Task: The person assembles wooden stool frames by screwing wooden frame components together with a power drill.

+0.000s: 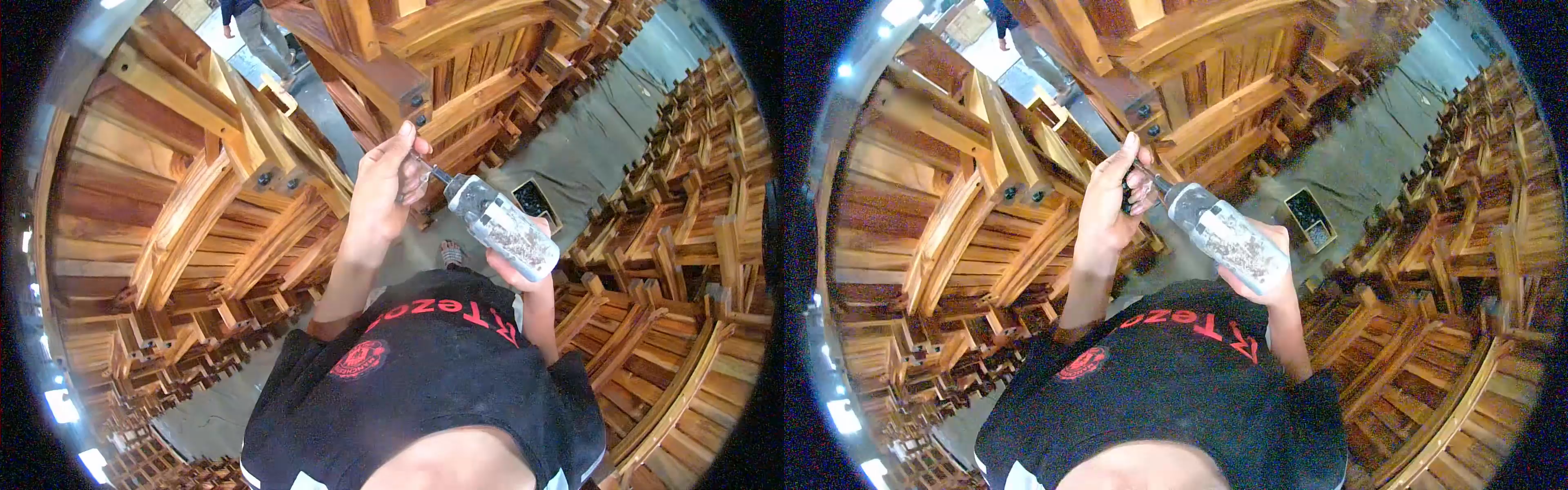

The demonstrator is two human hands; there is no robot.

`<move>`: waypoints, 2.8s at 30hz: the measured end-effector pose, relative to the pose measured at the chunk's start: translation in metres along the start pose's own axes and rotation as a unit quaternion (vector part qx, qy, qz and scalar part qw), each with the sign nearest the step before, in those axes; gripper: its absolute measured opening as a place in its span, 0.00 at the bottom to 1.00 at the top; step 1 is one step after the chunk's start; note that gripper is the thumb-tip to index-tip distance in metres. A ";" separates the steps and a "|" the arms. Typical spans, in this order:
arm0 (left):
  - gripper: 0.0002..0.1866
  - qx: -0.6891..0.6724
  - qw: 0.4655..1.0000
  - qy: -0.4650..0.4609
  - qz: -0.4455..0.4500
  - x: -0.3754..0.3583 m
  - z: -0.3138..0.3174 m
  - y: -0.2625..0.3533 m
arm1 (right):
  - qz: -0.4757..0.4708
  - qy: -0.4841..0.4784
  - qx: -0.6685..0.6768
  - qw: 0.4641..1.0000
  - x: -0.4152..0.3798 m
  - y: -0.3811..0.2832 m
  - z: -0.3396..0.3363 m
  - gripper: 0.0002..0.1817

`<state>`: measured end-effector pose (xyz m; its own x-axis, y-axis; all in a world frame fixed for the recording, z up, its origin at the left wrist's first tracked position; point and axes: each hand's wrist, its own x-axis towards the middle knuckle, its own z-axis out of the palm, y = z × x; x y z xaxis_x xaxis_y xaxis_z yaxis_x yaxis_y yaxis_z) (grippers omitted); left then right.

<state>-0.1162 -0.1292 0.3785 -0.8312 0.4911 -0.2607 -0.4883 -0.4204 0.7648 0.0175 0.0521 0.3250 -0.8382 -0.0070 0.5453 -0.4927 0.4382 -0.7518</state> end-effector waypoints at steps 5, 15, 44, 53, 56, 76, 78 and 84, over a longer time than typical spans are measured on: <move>0.16 0.022 0.999 0.030 0.025 0.007 0.010 -0.006 | 0.030 0.014 -0.001 0.999 -0.008 0.007 0.002 0.22; 0.17 0.015 1.000 -0.016 -0.018 0.024 0.040 -0.017 | 0.011 0.120 -0.026 0.992 -0.020 0.006 -0.003 0.11; 0.12 -0.070 0.986 -0.041 -0.144 0.039 -0.029 -0.077 | 0.152 0.163 0.141 0.965 -0.075 0.043 0.028 0.29; 0.18 -0.138 0.978 -0.044 -0.148 0.045 -0.027 -0.069 | 0.191 0.124 0.127 0.965 -0.082 0.035 0.023 0.28; 0.18 -0.119 0.982 -0.055 -0.137 0.042 -0.026 -0.069 | 0.220 0.146 0.167 0.950 -0.084 0.035 0.026 0.27; 0.18 0.042 0.994 -0.056 -0.086 0.033 0.009 -0.047 | 0.083 0.106 -0.142 0.981 -0.101 0.039 0.018 0.22; 0.18 0.061 0.994 -0.059 -0.071 0.033 0.011 -0.047 | 0.082 0.120 -0.117 0.982 -0.099 0.037 0.016 0.22; 0.16 0.079 0.993 -0.061 -0.058 0.029 0.019 -0.045 | 0.121 0.098 -0.043 0.987 -0.090 0.029 0.009 0.21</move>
<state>-0.1129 -0.0813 0.3475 -0.7291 0.6219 -0.2857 -0.5224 -0.2361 0.8193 0.0763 0.0575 0.2512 -0.8640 0.2772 0.4203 -0.2544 0.4800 -0.8396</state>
